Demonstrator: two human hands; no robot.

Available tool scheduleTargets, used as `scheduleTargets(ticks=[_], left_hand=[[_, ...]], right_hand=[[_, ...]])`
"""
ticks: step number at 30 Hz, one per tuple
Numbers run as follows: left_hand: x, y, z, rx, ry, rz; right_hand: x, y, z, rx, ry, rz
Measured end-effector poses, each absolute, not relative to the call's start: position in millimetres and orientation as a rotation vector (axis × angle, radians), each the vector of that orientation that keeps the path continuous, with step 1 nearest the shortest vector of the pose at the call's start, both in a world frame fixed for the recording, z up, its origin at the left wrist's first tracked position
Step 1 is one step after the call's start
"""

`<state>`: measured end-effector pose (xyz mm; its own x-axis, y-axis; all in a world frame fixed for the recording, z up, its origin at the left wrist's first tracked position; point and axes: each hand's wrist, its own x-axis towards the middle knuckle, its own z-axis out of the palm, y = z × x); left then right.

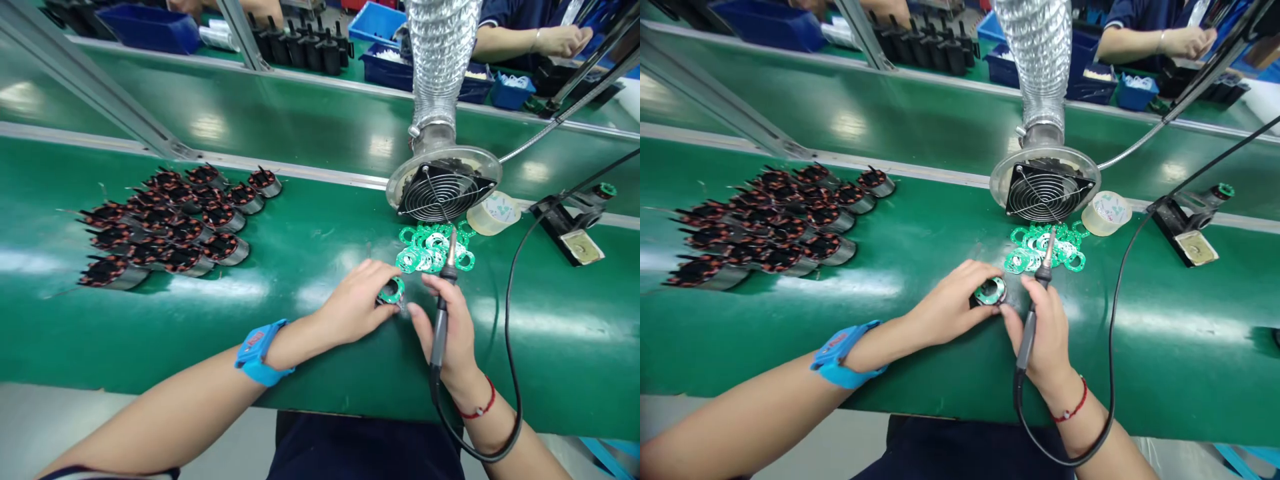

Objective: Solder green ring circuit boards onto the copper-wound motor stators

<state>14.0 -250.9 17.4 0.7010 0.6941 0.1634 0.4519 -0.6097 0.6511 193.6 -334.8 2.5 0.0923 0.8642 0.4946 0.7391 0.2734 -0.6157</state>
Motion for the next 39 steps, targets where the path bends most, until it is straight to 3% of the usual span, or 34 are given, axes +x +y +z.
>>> scheduleTargets(ticks=[8, 13, 17, 23, 28, 35, 39], left_hand=[[-15, -187, -12, 2.104, 1.442, 1.011], [-66, -169, 26, 2.276, 1.661, 1.203], [-132, -185, 48, 2.368, 1.963, 1.053], [-167, -242, 12, 2.602, 2.116, 0.634], [-133, -257, 0, 2.595, 1.969, 0.708], [-74, -260, 1, 2.645, 1.259, 0.698], [-58, -256, -4, 2.42, 1.209, 0.653]], right_hand=[[203, -331, -4, -1.611, -1.604, 0.39], [198, -318, -15, -1.655, -2.047, 0.224], [204, -317, -16, -1.648, -2.169, -0.013], [222, -326, -7, -1.788, -1.99, -0.099], [221, -323, -4, -1.84, -1.777, -0.074], [217, -319, -7, -1.946, -1.764, -0.075], [215, -317, -7, -1.985, -1.813, -0.058]])
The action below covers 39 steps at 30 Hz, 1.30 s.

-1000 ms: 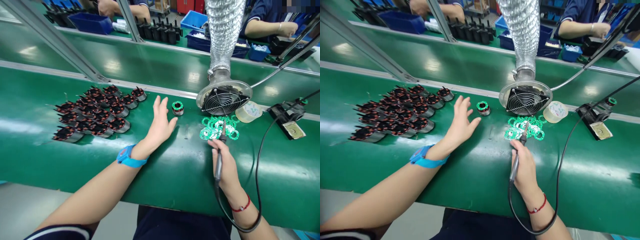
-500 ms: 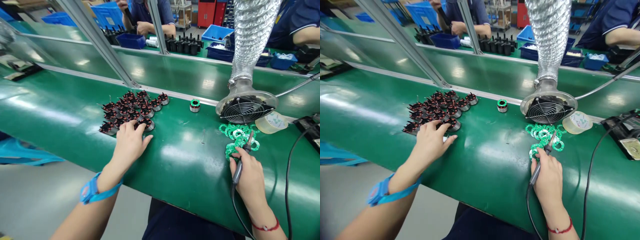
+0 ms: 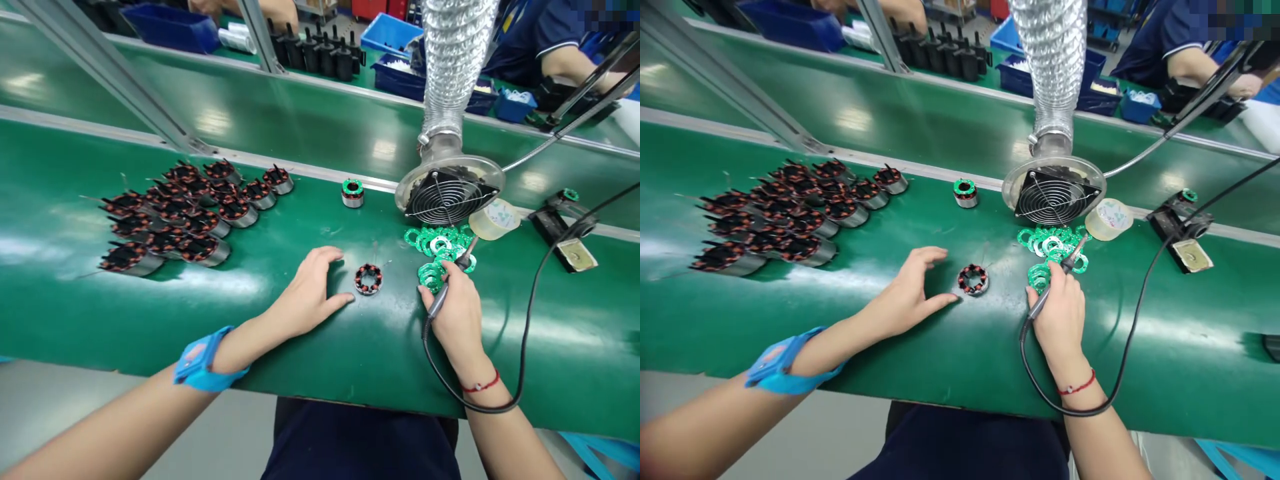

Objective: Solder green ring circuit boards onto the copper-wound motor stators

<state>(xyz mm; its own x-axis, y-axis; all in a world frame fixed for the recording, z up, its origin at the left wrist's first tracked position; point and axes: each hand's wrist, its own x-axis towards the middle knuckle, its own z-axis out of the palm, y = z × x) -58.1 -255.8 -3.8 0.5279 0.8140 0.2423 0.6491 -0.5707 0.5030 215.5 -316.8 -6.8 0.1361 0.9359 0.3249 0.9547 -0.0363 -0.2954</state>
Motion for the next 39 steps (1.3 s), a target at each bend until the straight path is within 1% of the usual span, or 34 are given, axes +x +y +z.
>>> scheduleTargets(ticks=[4, 8, 10, 12, 15, 18, 20, 24, 29, 39], left_hand=[[-37, -251, -4, 2.36, 1.202, 0.468], [-11, -242, -3, 2.283, 1.08, 0.57], [-6, -236, 1, 2.228, 0.985, 0.578], [-6, -229, 10, 2.165, 0.919, 0.528], [-15, -220, 31, 2.165, 0.869, 0.346], [-20, -219, 50, 2.398, 0.755, 0.134], [-18, -223, 53, 2.515, 0.66, 0.079], [-12, -231, 37, 2.533, 0.597, 0.123], [-15, -232, 16, 2.347, 0.537, 0.328], [-16, -231, 16, 2.393, 0.505, 0.438]], right_hand=[[212, -317, -5, -1.958, -1.893, -0.014], [209, -318, -6, -1.704, -2.109, 0.153], [210, -320, -7, -1.59, -2.129, 0.205], [213, -322, -4, -1.547, -2.06, 0.202], [216, -326, 7, -1.524, -1.92, 0.187], [213, -333, 22, -1.56, -1.789, 0.195], [209, -340, 29, -1.578, -1.712, 0.248], [206, -361, 22, -1.581, -1.52, 0.332], [214, -384, 0, -1.623, -1.357, 0.41], [212, -378, 2, -1.655, -1.357, 0.522]])
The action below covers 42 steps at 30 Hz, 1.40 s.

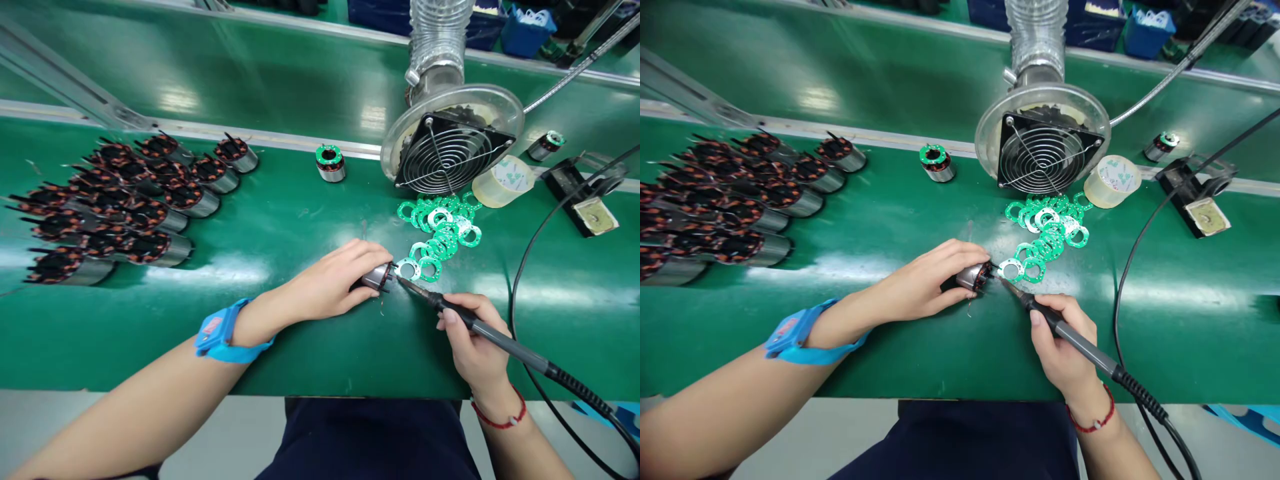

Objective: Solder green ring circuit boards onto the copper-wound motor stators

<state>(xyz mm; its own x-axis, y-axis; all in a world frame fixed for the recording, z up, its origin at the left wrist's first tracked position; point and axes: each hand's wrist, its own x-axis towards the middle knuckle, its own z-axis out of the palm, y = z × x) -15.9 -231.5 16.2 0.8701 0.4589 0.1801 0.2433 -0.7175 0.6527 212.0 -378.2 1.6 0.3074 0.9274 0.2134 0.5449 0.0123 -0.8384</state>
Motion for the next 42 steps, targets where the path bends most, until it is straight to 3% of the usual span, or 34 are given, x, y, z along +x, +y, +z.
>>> scheduleTargets(ticks=[10, 18, 32, 37, 42], left_hand=[[-18, -232, 20, 2.49, 0.556, 0.438], [-17, -233, 18, 2.509, 0.525, 0.426], [-12, -246, 25, 2.067, 0.778, 0.414], [-8, -255, 19, 1.789, 0.65, 0.418], [-1, -250, 11, 2.135, 0.59, 0.414]], right_hand=[[213, -382, -1, -1.643, -1.337, 0.538], [210, -375, 7, -1.581, -1.487, 0.338], [196, -353, 23, -1.86, -1.596, 0.538], [180, -347, 23, -1.58, -1.284, 0.563], [176, -340, 23, -1.389, -1.309, 0.801]])
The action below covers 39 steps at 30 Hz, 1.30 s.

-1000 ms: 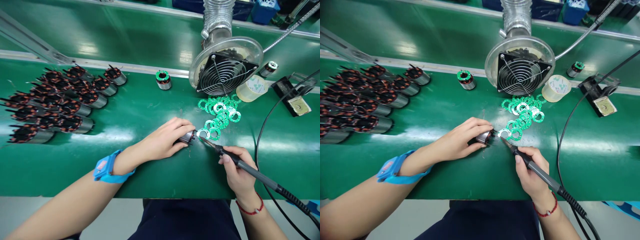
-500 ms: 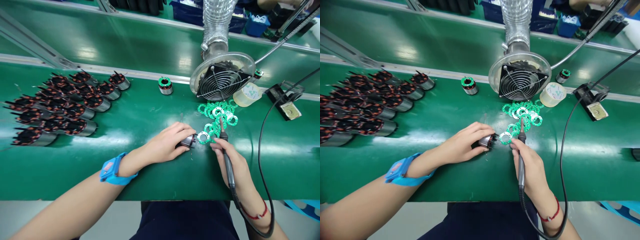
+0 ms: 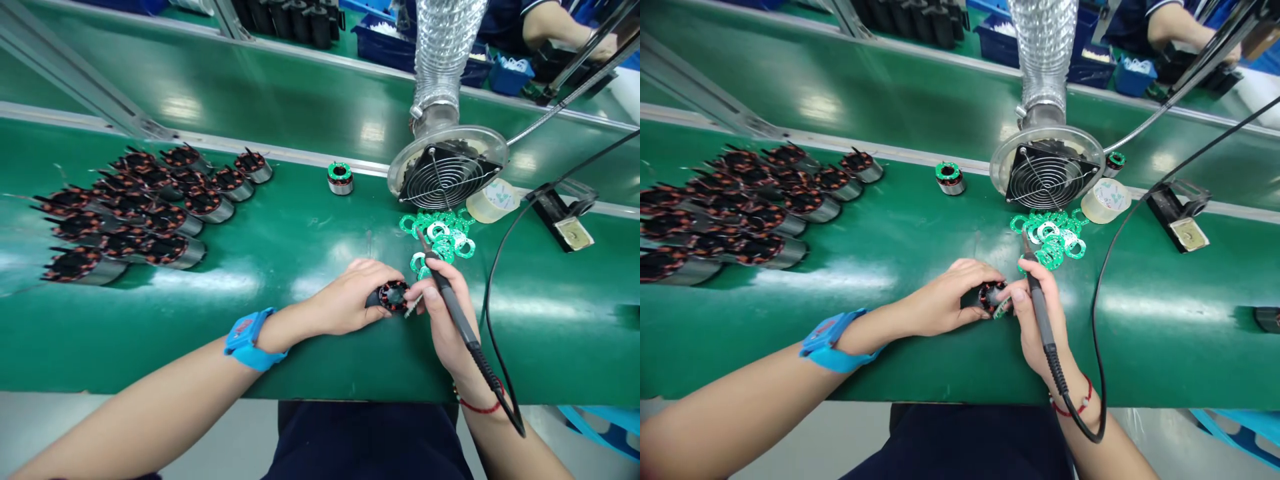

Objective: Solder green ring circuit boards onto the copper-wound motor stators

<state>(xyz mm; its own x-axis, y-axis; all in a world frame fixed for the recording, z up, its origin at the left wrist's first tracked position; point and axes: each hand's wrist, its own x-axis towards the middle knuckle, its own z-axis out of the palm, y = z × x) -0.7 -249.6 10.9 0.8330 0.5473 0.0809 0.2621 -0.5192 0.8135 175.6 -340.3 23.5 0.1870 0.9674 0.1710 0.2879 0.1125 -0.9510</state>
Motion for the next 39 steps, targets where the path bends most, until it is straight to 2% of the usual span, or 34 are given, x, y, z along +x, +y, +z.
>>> scheduleTargets(ticks=[2, 9, 15, 19, 23, 27, 30, 33, 39], left_hand=[[-2, -246, 13, 2.179, 0.585, 0.395], [-18, -236, 37, 2.037, 0.551, 0.293], [-9, -244, 34, 2.138, 0.792, 0.285], [-10, -245, 35, 2.096, 0.702, 0.201], [-13, -243, 36, 1.922, 0.505, 0.184], [-7, -246, 24, 2.064, 0.628, 0.438], [2, -251, 13, 2.195, 0.706, 0.446], [6, -254, 8, 2.19, 0.762, 0.474], [4, -260, 19, 2.051, 0.719, 0.539]], right_hand=[[175, -341, 22, -1.372, -1.428, 0.816], [165, -359, 13, -1.727, -1.725, 0.337], [179, -367, 20, -1.891, -1.752, 0.487], [199, -362, 30, -1.876, -1.71, 0.546], [199, -348, 39, -1.786, -1.865, 0.349], [181, -336, 46, -1.735, -2.138, 0.022], [171, -333, 47, -1.718, -2.261, -0.102], [170, -332, 41, -1.67, -2.206, -0.125], [173, -341, 21, -1.649, -1.824, 0.086]])
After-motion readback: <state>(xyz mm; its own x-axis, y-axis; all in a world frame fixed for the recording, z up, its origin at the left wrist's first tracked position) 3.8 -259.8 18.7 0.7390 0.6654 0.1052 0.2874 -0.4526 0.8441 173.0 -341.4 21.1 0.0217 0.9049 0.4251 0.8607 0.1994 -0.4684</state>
